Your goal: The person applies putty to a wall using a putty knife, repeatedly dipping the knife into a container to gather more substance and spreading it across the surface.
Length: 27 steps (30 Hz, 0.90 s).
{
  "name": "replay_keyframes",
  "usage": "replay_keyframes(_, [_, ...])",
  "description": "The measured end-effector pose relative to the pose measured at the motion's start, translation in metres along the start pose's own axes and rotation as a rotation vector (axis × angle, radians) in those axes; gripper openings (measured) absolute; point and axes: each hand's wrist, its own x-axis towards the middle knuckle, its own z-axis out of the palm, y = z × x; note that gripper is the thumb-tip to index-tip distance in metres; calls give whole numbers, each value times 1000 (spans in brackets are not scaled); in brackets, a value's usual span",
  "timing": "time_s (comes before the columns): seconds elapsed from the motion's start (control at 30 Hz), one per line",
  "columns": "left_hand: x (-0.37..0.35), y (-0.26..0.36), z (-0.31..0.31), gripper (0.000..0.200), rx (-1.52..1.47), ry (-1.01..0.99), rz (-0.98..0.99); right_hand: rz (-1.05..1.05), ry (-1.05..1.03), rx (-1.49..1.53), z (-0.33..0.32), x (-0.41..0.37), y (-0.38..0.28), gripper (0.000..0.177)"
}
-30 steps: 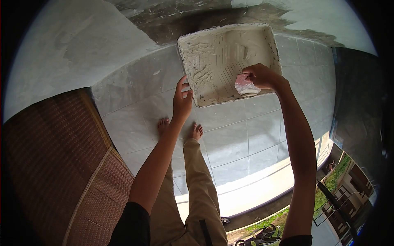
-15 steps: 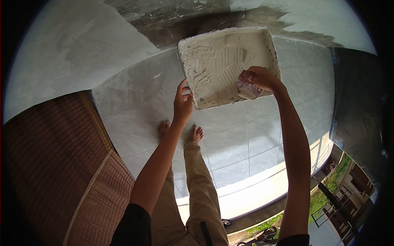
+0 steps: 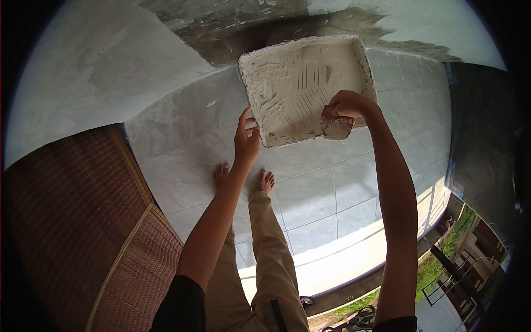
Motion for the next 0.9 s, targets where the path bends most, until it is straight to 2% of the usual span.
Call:
replay_keyframes(0.03, [0, 1, 0, 57, -7, -3, -8, 0, 3, -3, -1, -3, 2, 36])
replay_keyframes(0.1, [-3, 1, -1, 57, -14, -4, -10, -31, 9, 252, -2, -15, 10, 35])
replay_keyframes(0.13, [-4, -1, -1, 56, -4, 8, -11, -33, 14, 250, 0, -16, 20, 35])
replay_keyframes(0.2, [-8, 0, -2, 55, 7, 19, 0, 36, -1, 745, 11, -16, 39, 37])
replay_keyframes(0.23, [-11, 2, -3, 53, 39, 33, -3, 30, 9, 744, 17, -18, 44, 37])
replay_keyframes(0.3, [-14, 7, -5, 52, 74, 46, 10, -117, 114, 1162, 34, -26, 48, 37])
replay_keyframes(0.33, [-14, 10, -7, 51, 60, 78, 8, -130, 126, 1162, 41, -30, 47, 37])
replay_keyframes(0.47, [-17, 38, -16, 46, 78, 93, 59, -332, 278, 1560, 73, -45, 35, 37])
replay_keyframes(0.53, [-22, 70, -21, 45, 48, 89, 81, -457, 259, 1695, 79, -61, 22, 36])
replay_keyframes(0.67, [-33, 133, -38, 42, 47, 66, 146, -530, 383, 1876, 76, -99, -12, 33])
replay_keyframes(0.83, [-55, 213, -61, 37, 42, 79, 272, -757, 470, 1918, 44, -152, -45, 28])
replay_keyframes(0.9, [-62, 247, -71, 35, 31, 91, 345, -760, 509, 1951, 22, -179, -65, 27])
